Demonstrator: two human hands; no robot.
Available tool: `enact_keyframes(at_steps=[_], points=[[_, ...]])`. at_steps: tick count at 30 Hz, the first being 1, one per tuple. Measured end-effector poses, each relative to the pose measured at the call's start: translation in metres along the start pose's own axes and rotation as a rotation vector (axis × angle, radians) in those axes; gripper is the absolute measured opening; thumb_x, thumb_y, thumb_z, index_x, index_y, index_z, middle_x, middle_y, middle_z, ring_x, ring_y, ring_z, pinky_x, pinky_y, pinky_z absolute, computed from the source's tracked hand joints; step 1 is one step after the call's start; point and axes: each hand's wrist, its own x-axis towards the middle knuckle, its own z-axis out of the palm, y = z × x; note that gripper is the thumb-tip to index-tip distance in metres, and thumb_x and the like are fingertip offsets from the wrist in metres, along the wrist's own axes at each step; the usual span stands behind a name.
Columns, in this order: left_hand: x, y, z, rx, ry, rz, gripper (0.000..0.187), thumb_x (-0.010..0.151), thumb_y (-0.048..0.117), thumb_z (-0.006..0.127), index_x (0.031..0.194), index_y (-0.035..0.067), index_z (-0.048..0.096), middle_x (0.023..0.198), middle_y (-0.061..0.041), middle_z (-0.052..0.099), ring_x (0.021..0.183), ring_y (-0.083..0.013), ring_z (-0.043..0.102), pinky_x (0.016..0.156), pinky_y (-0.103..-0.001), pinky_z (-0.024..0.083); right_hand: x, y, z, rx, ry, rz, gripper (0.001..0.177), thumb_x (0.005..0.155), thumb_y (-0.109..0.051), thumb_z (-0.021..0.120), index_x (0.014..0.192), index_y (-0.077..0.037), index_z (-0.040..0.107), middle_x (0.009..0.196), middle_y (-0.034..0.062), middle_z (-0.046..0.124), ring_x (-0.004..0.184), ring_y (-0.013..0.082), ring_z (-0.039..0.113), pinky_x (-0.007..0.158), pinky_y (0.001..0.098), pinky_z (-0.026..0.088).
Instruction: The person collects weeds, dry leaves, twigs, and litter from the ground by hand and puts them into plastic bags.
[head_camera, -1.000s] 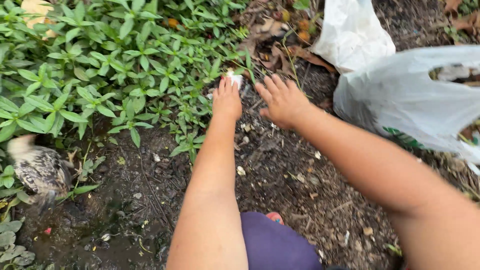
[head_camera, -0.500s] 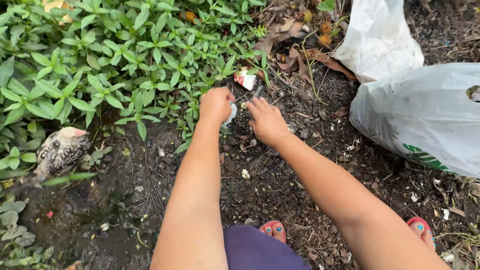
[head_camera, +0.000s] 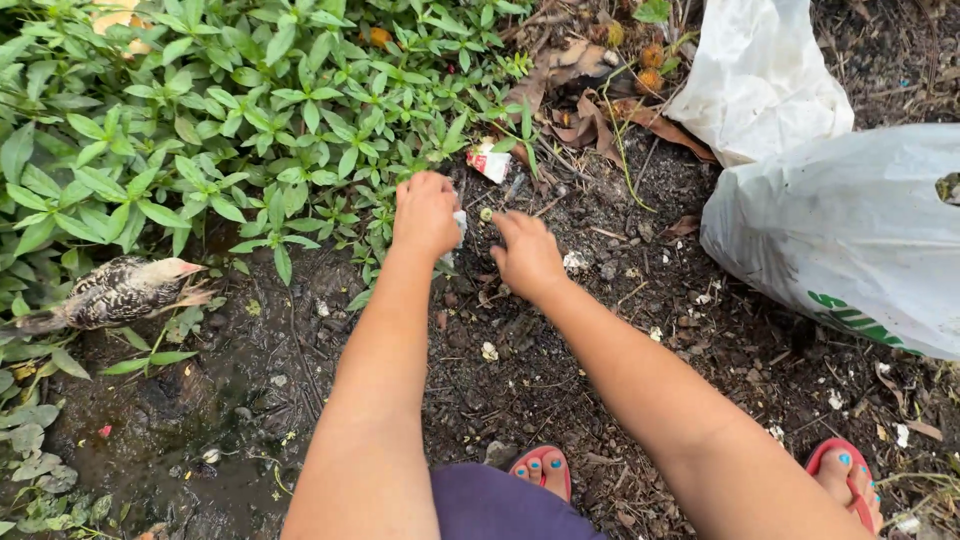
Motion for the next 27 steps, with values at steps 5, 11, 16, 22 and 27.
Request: enact_keyframes(at_steps=[5,11,16,22,27], points=[[0.020,0.026,-0.039,-0.219,-0.147,0.073,0.013,0.069,0.016,0.080,0.082,0.016,0.082,0.117,-0.001,0.064,0.125,-0.0274,0.049,0.107,-0.045,0.034,0.009,-0.001,-0.012,0.225,0.201,0.048,0.061,0.083,-0.025,0.079,0.138,-0.009,0.058,0.126,0.0161,0.063,0.120,0.0368,0.056,0.102,0.0485,0.044],[0.075,0.035,-0.024,-0.518,-0.358,0.181,0.024,0.074,0.026,0.081,0.095,0.017,0.081,0.119,-0.003,0.070,0.121,-0.0267,0.058,0.106,-0.037,0.047,0.008,0.014,-0.018,0.483,0.308,0.153,0.020,0.088,-0.016,0.073,0.106,-0.008,0.075,0.100,0.0115,0.073,0.097,0.0293,0.071,0.088,0.0379,0.055],[0.087,0.043,0.006,-0.418,-0.111,-0.150,0.029,0.085,0.016,0.066,0.106,0.024,0.084,0.142,-0.004,0.061,0.131,-0.0289,0.053,0.112,-0.040,0.040,-0.018,0.035,-0.052,0.499,0.331,0.198,0.022,0.087,-0.012,0.067,0.107,-0.008,0.076,0.101,0.0095,0.074,0.095,0.0264,0.072,0.087,0.0358,0.054],[0.088,0.060,0.022,0.000,-0.358,-0.167,0.024,0.090,0.021,0.068,0.109,0.014,0.080,0.166,-0.006,0.024,0.149,-0.0302,0.025,0.118,-0.052,0.023,-0.046,0.058,-0.089,0.321,0.265,0.283,0.021,0.084,-0.012,0.070,0.103,-0.007,0.076,0.099,0.0121,0.073,0.093,0.0300,0.071,0.084,0.0393,0.055],[0.090,0.052,0.036,-0.050,-0.294,-0.159,0.055,0.082,0.010,0.067,0.135,0.021,0.065,0.161,-0.009,0.030,0.145,-0.0283,0.035,0.117,-0.055,0.027,-0.052,0.054,-0.101,0.203,0.287,0.295,0.022,0.082,-0.014,0.072,0.103,-0.008,0.077,0.096,0.0166,0.074,0.091,0.0343,0.071,0.083,0.0433,0.054]])
